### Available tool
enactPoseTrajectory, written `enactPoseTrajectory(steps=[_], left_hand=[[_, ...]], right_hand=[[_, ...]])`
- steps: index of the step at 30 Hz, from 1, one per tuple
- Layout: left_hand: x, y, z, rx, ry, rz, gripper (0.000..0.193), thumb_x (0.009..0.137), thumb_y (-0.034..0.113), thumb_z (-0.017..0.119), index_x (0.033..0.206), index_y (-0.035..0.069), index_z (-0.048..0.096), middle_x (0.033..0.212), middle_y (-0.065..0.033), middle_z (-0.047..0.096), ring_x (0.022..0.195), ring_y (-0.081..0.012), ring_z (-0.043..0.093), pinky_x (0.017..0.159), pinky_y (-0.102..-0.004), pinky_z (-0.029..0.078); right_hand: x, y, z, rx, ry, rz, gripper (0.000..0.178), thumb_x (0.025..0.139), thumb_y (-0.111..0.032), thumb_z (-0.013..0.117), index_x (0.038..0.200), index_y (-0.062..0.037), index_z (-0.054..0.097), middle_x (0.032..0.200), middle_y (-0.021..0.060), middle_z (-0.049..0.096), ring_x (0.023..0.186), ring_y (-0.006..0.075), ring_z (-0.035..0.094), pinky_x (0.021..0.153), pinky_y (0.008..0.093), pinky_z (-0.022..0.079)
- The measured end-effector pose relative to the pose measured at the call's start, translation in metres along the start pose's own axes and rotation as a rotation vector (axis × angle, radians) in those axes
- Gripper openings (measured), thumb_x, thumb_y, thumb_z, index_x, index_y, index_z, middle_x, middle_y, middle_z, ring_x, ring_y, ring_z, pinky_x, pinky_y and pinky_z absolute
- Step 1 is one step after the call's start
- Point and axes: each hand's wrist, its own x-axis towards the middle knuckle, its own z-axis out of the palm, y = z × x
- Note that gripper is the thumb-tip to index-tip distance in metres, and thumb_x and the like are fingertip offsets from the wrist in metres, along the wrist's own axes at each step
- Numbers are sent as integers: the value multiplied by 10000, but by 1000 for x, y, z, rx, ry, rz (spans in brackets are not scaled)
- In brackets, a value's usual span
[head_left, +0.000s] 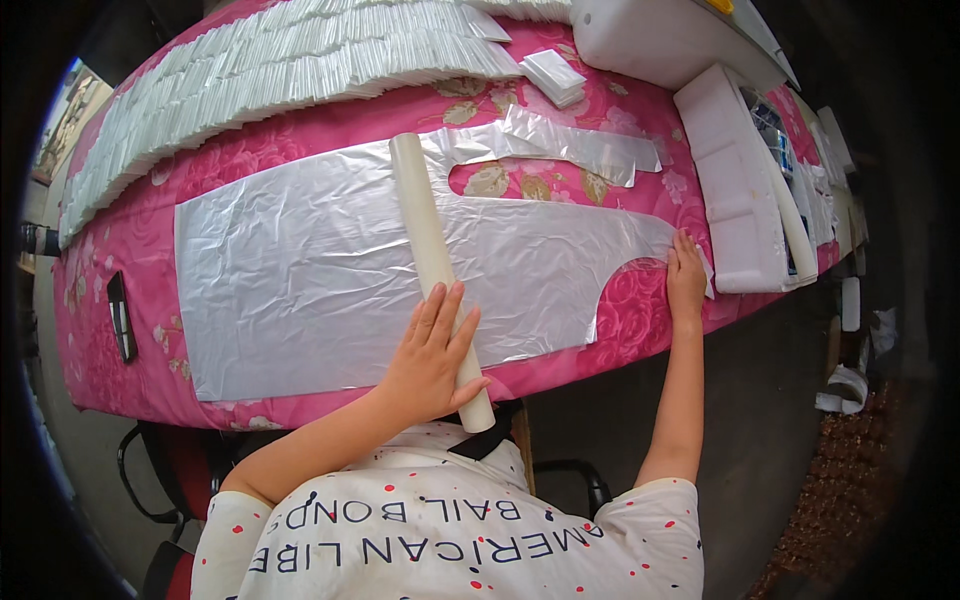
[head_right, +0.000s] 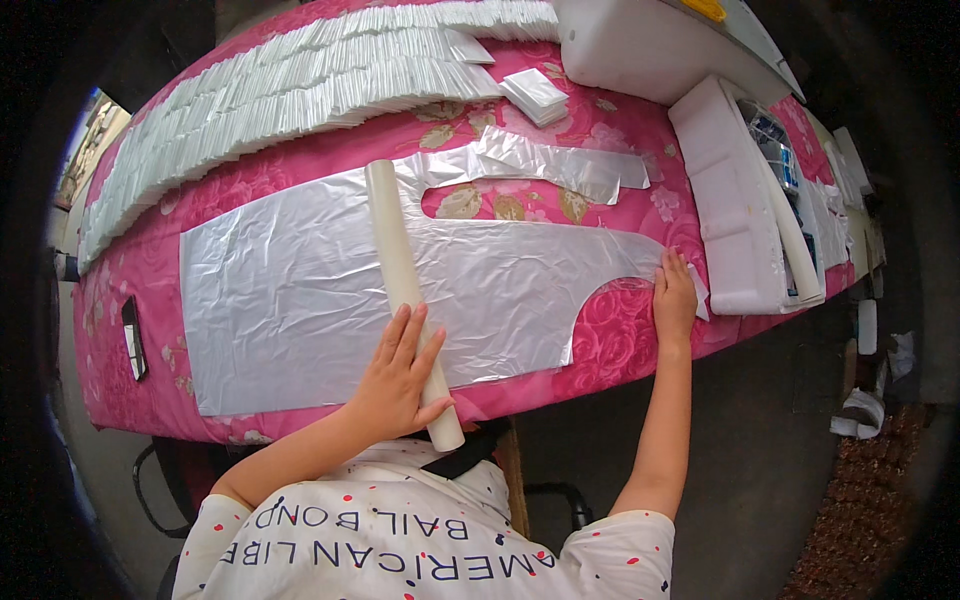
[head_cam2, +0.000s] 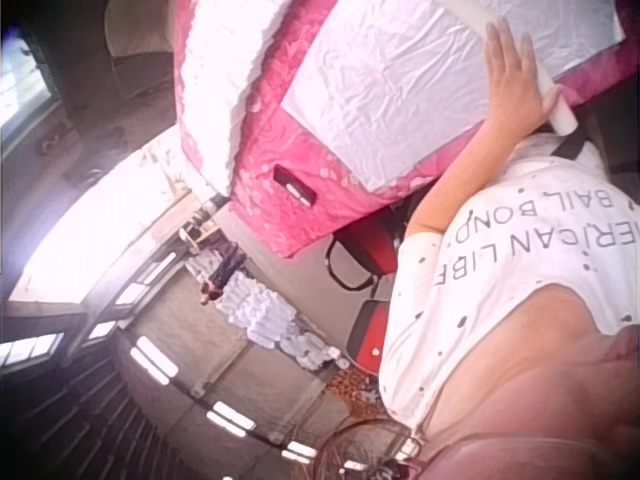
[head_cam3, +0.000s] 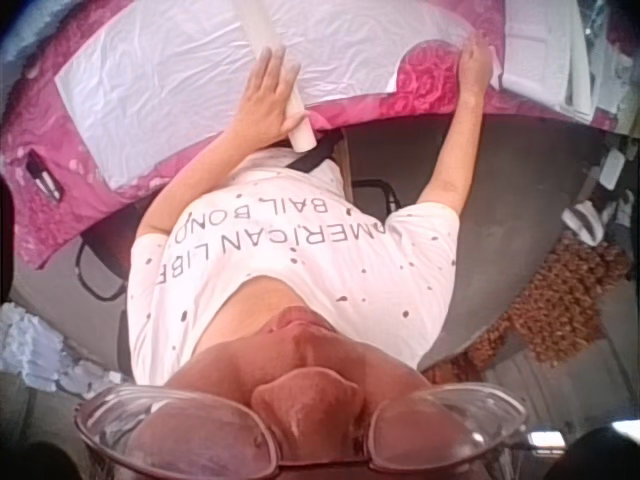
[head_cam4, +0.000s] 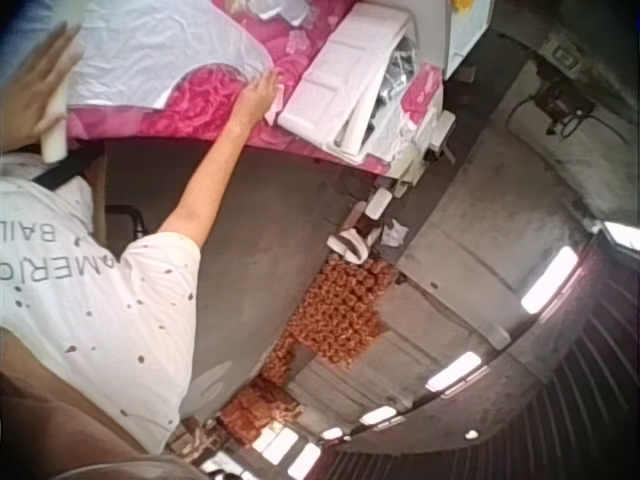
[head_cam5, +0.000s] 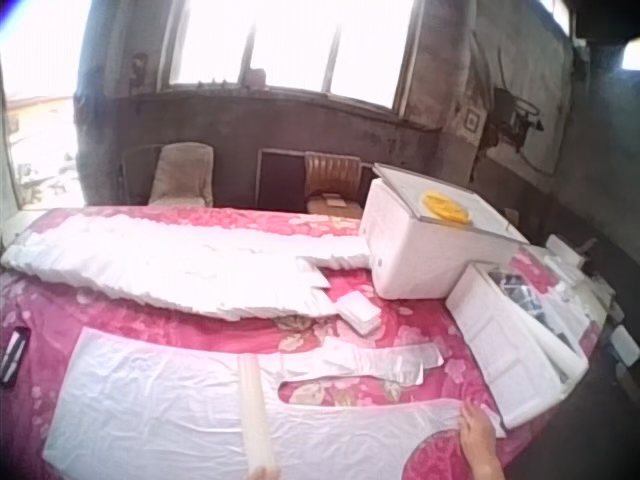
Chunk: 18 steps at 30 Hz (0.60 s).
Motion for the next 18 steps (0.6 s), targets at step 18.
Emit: enactPoseTrajectory(steps=[18], left_hand=[[-12,-25,-30,-1639,103,-822,383,866,219,597,1175,17,493,1035,-104,586,912,-140,569,810,-280,457]], right_hand=[[-70,-300,-53,919,-463,-451,362,783,-181,636,1081,3,542,1053,185,585,977,338,565,843,400,455]])
